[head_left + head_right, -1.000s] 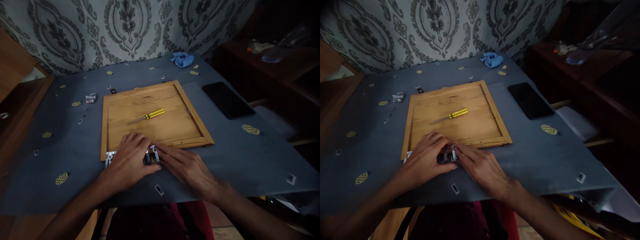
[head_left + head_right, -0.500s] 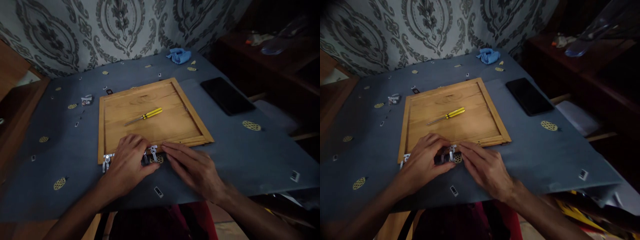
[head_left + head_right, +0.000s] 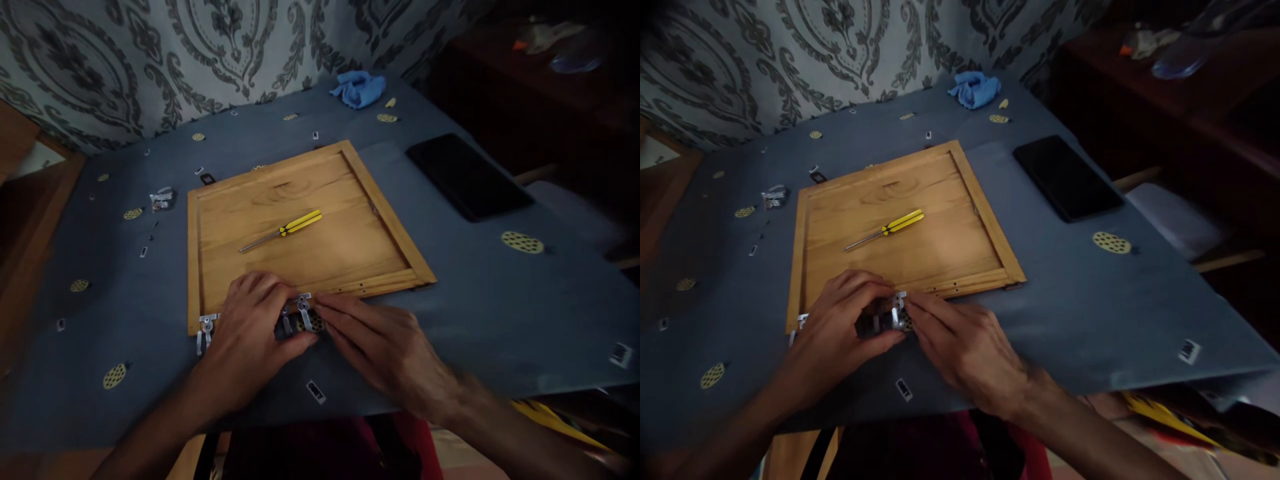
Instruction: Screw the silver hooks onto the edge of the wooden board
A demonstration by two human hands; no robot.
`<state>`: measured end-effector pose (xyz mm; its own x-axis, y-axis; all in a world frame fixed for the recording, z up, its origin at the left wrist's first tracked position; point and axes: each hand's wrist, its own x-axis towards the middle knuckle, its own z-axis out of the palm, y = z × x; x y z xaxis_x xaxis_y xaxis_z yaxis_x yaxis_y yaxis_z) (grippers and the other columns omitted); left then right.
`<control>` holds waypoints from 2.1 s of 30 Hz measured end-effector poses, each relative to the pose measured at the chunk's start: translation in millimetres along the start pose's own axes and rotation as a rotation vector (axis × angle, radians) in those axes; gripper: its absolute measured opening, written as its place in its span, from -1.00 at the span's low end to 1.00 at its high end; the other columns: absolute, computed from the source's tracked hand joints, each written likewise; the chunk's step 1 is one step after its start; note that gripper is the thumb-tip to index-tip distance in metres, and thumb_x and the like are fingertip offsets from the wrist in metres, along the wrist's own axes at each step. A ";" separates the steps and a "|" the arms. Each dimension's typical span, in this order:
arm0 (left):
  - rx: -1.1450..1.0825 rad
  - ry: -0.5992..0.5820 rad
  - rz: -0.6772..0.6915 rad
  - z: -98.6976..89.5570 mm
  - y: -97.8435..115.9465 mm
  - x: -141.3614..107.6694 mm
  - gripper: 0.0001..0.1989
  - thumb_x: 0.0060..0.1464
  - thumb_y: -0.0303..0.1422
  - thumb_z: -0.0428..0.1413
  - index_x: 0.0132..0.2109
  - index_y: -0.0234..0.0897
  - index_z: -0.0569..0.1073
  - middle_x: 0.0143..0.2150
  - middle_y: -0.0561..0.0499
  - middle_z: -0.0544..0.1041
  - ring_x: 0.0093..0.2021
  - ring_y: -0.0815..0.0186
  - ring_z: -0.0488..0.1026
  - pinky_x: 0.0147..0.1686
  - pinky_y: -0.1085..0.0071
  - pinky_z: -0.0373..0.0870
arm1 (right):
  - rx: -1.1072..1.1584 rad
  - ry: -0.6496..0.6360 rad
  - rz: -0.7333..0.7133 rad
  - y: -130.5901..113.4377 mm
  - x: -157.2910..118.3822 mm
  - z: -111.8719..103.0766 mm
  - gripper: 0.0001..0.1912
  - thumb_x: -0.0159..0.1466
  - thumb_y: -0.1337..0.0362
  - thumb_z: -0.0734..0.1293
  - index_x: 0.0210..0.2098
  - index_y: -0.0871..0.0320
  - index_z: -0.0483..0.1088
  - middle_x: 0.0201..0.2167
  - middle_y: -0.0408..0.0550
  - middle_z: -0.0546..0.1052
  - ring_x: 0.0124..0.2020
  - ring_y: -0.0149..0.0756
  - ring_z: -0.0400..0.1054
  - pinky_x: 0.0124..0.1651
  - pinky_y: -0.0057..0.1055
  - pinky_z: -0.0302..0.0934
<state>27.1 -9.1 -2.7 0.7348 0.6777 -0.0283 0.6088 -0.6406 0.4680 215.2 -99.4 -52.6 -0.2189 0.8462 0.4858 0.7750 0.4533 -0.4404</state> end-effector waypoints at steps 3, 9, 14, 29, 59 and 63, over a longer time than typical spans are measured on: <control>0.004 0.014 0.021 0.6 -0.3 0.1 -0.70 0.07 -0.23 0.32 -0.12 -0.22 0.45 -0.10 -0.03 0.53 -0.03 0.09 0.41 -0.02 0.07 0.34 | -0.017 0.005 -0.025 -0.5 1.6 -1.1 -0.69 0.43 0.44 0.17 0.04 0.28 0.48 0.00 0.11 0.61 -0.06 -0.30 0.57 -0.03 -0.42 0.52; 0.015 0.018 0.029 1.1 -1.8 -0.1 -0.65 0.04 -0.22 0.34 -0.08 -0.21 0.46 -0.08 -0.02 0.54 -0.01 0.09 0.42 0.00 0.07 0.34 | -0.034 0.022 -0.074 1.1 2.4 1.6 -0.72 0.40 0.47 0.20 0.03 0.30 0.46 -0.04 0.10 0.62 -0.11 -0.30 0.57 -0.11 -0.41 0.52; 0.040 0.033 0.033 1.2 0.0 0.4 -0.63 0.04 -0.18 0.35 -0.07 -0.21 0.46 -0.07 -0.02 0.55 0.01 0.09 0.43 0.02 0.07 0.33 | -0.073 0.006 -0.111 2.8 0.6 1.9 -0.71 0.40 0.48 0.19 0.05 0.31 0.44 -0.03 0.13 0.60 -0.10 -0.26 0.55 -0.11 -0.37 0.51; 0.057 0.079 0.045 3.3 1.6 0.4 -0.62 0.00 -0.20 0.37 -0.09 -0.21 0.46 -0.08 -0.02 0.55 0.00 0.09 0.45 0.00 0.07 0.36 | -0.118 -0.024 -0.135 1.2 5.0 -2.8 -0.67 0.41 0.52 0.12 0.00 0.40 0.46 -0.05 0.16 0.61 -0.12 -0.21 0.55 -0.15 -0.31 0.53; 0.044 0.028 0.036 1.4 2.2 2.2 -0.67 0.06 -0.20 0.33 -0.08 -0.20 0.47 -0.05 -0.06 0.56 0.06 0.06 0.46 0.05 0.02 0.34 | -0.193 -0.133 -0.164 0.9 2.4 -4.9 -0.53 0.20 0.59 0.20 0.09 0.43 0.41 0.14 0.28 0.51 -0.15 -0.12 0.55 -0.26 -0.28 0.48; 0.038 0.017 0.039 0.8 2.1 2.5 -0.68 0.07 -0.19 0.32 -0.09 -0.19 0.48 -0.04 -0.06 0.56 0.06 0.06 0.47 0.05 0.01 0.33 | -0.211 -0.120 -0.167 0.6 4.4 -4.8 -0.56 0.23 0.60 0.18 0.08 0.40 0.42 0.12 0.24 0.53 -0.16 -0.15 0.55 -0.25 -0.31 0.48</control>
<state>30.4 -9.0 -2.5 0.7534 0.6576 0.0044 0.5908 -0.6797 0.4347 217.5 -96.7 -47.1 -0.4126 0.7976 0.4400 0.8257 0.5314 -0.1891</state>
